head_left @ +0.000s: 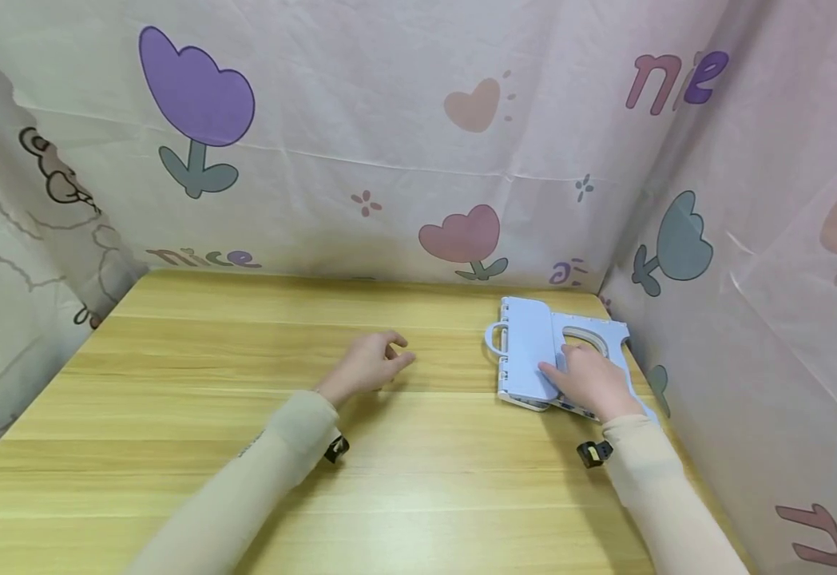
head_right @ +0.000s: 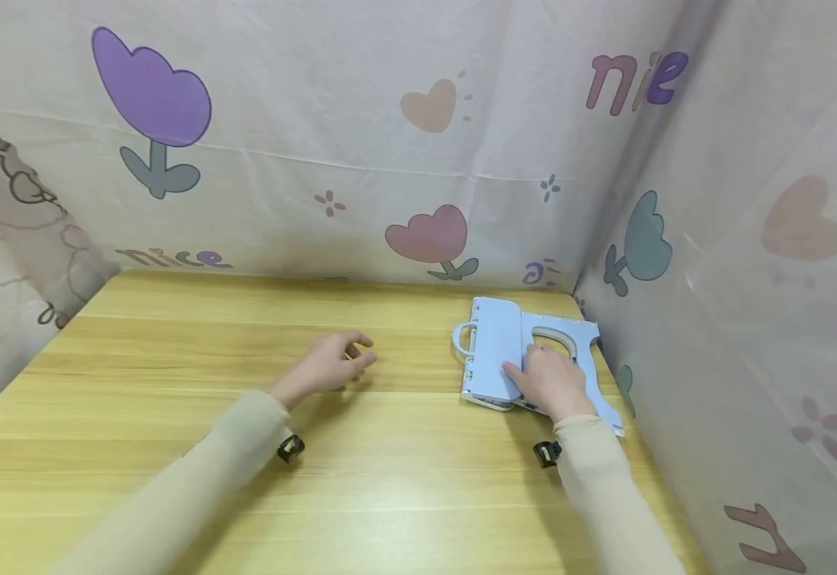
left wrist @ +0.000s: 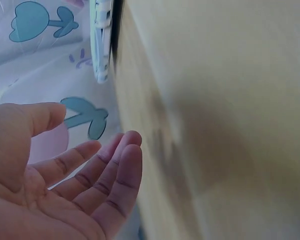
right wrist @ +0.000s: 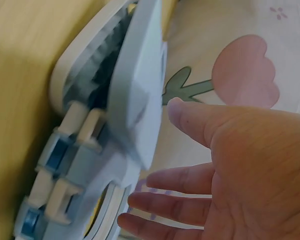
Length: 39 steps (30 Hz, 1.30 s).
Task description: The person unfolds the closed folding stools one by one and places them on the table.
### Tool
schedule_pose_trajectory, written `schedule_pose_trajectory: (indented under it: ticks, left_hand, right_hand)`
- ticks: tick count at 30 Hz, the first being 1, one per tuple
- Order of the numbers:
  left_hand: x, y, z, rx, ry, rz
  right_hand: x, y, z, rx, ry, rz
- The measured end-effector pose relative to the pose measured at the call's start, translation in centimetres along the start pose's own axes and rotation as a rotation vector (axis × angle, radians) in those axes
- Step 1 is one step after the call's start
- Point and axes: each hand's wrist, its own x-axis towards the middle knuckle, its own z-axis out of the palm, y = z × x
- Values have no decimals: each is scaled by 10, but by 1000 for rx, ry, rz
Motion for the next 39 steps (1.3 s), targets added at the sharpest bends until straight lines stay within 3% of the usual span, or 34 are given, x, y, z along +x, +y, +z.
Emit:
schedule_pose_trajectory:
  ticks: [10, 19, 30, 39]
  left_hand:
    - [13, 6, 33, -172, -66, -39]
    - [24, 13, 56, -154, -68, -28]
    - [28, 15, 58, -116, -28, -15]
    - [24, 11, 60, -113, -46, 8]
  right_hand:
    - [-1, 14, 7, 69, -35, 19]
    - [1, 14, 15, 124, -11, -19]
    - [6, -19, 22, 145, 28, -45]
    - [10, -51, 29, 118, 54, -85]
